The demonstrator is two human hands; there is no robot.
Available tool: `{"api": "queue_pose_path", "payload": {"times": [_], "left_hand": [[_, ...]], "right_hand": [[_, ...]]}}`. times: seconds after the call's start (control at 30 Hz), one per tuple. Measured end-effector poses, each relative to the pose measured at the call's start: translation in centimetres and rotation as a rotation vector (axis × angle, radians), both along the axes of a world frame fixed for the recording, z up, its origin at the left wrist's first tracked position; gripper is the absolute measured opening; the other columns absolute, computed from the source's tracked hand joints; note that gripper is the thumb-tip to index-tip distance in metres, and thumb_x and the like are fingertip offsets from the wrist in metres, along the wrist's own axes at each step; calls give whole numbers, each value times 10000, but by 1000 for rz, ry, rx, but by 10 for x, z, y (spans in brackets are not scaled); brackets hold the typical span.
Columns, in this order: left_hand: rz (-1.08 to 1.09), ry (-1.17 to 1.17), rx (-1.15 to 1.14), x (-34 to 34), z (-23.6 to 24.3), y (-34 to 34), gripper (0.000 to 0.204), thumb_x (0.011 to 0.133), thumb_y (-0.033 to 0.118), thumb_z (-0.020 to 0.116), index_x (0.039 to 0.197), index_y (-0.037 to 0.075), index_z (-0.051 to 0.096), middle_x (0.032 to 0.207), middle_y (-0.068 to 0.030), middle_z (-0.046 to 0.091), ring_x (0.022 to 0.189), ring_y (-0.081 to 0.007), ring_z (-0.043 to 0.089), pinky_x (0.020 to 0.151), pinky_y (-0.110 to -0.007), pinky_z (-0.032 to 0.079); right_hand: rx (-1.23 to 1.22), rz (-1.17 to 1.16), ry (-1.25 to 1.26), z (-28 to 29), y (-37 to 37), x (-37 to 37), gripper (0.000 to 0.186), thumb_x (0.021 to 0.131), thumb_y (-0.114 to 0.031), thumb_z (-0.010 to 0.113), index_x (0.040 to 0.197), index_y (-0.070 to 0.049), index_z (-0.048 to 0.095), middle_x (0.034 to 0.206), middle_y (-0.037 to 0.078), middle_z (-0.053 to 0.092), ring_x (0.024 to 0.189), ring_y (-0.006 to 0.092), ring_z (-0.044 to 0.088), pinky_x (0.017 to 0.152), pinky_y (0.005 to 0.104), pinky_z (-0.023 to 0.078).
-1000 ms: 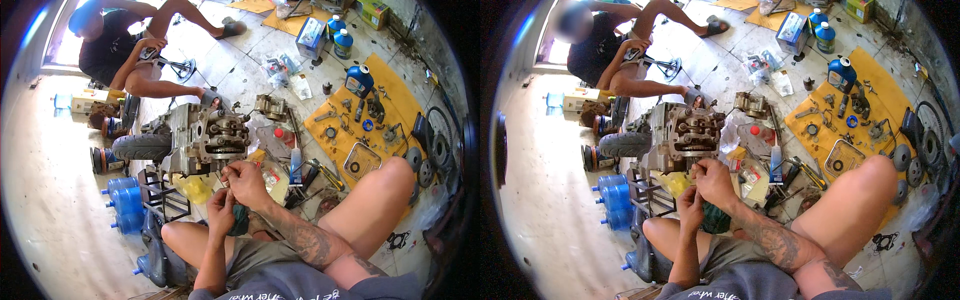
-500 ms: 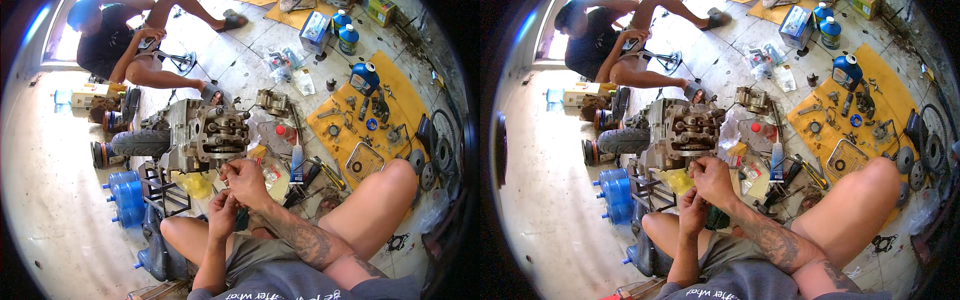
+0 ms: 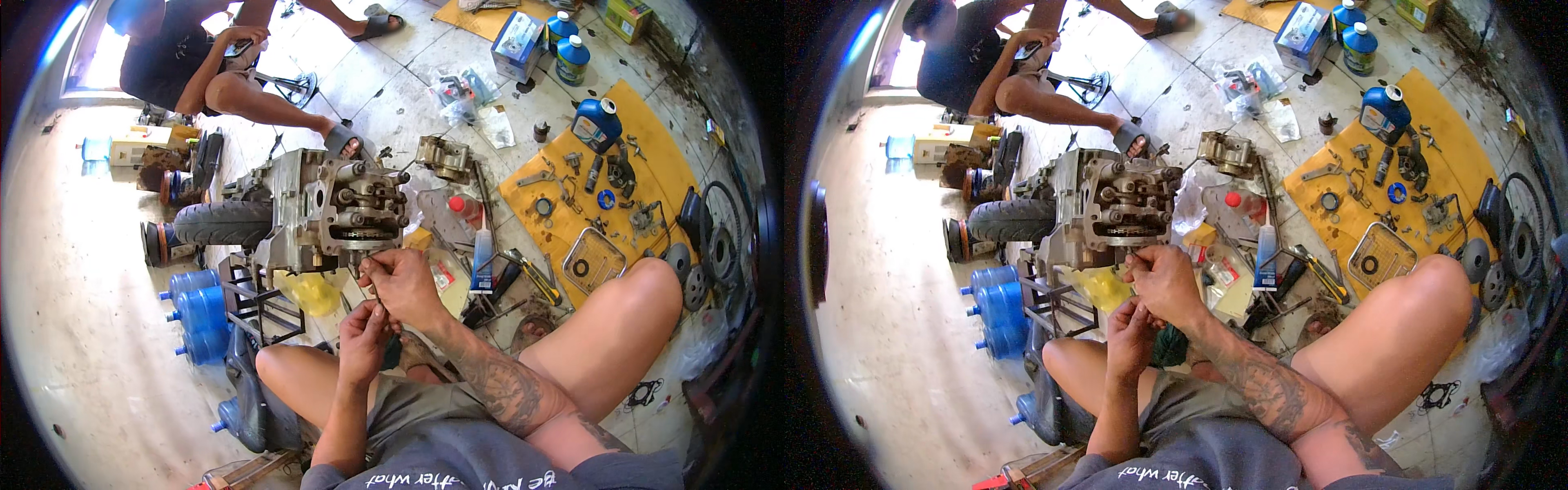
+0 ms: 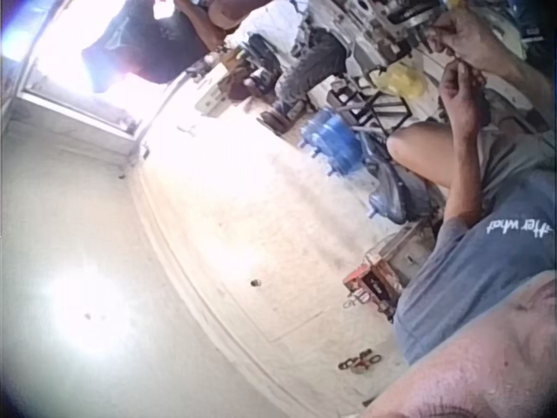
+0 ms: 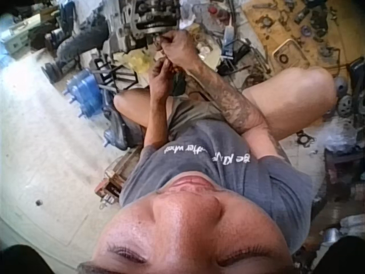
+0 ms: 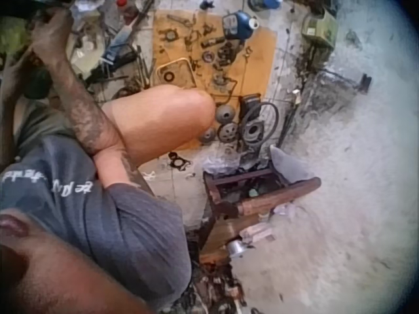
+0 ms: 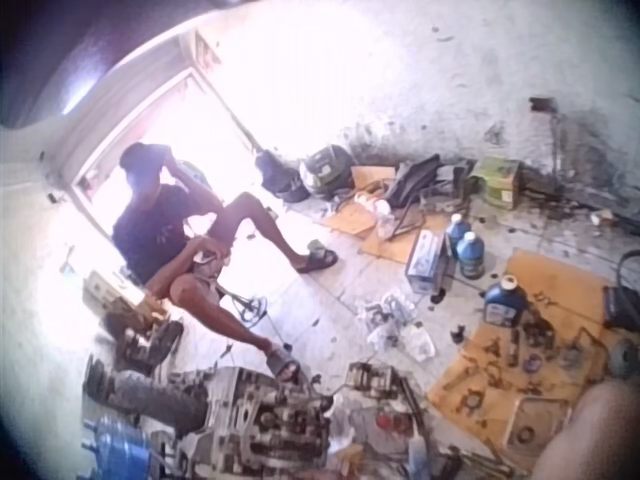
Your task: Repairing a motorcycle engine by cleaning parts and assembling components.
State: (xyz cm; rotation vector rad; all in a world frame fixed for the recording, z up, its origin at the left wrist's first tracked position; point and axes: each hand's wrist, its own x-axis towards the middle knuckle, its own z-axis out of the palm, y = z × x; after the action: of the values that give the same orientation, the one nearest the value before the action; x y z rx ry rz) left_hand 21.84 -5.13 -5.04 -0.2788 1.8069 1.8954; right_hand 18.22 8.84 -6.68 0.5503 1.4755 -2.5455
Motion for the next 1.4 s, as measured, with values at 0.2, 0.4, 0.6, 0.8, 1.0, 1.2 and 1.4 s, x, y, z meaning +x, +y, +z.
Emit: {"api": "queue_pose_path", "payload": {"times": [0.2, 0.4, 0.6, 0.8, 1.0, 1.2, 1.4], "left_hand": [[-2, -21, 91, -1, -1, -2, 198, 1001, 191, 510, 1012, 2, 572, 808, -46, 591, 729, -137, 565, 680, -279, 489], [56, -101, 213, -1, 2, 0, 186, 1000, 195, 514, 995, 20, 577, 810, -37, 598, 738, -135, 572, 700, -276, 483], [97, 38, 210, 4, -2, 5, 181, 983, 187, 544, 1003, 11, 579, 838, -33, 616, 740, -118, 560, 715, -269, 456], [88, 41, 151, 0, -2, 0, 147, 975, 154, 561, 973, 8, 576, 837, -27, 612, 745, -105, 558, 710, -236, 453], [-40, 543, -627, -1, 10, 15, 114, 955, 51, 540, 879, -18, 589, 745, -13, 613, 680, -87, 564, 633, -239, 457], [80, 291, -119, -4, -3, -9, 127, 938, 75, 592, 905, -42, 631, 768, -46, 658, 651, -94, 583, 594, -238, 463], [760, 375, -112, -52, -82, -88, 432, 976, 407, 516, 1181, 28, 485, 1120, -122, 565, 883, -174, 578, 763, -324, 491]], "right_hand": [[-6, -19, 43, 0, -4, 0, 298, 948, -201, 596, 796, 45, 666, 547, 28, 579, 379, 76, 483, 349, 270, 353], [19, -40, 45, -8, -12, -1, 271, 950, -186, 591, 814, 35, 669, 649, 41, 640, 447, 69, 498, 406, 255, 389], [-161, -80, 36, -9, -21, -1, 243, 964, -179, 567, 891, 30, 668, 736, 54, 673, 563, 74, 545, 486, 243, 437], [-228, -46, 4, -3, -23, 0, 242, 974, -192, 554, 907, 14, 661, 745, 53, 661, 573, 88, 555, 501, 235, 455], [-338, -113, 0, -6, -29, -1, 263, 986, -228, 545, 905, -2, 653, 747, 57, 656, 617, 109, 579, 569, 252, 473], [-46, 24, 59, 0, -36, 11, 307, 1016, -196, 456, 907, 46, 610, 789, 100, 670, 661, 147, 608, 639, 279, 499], [-122, -113, 55, -8, -36, -4, 283, 1021, -192, 425, 900, 22, 565, 673, 84, 596, 612, 171, 590, 547, 308, 447]]}}
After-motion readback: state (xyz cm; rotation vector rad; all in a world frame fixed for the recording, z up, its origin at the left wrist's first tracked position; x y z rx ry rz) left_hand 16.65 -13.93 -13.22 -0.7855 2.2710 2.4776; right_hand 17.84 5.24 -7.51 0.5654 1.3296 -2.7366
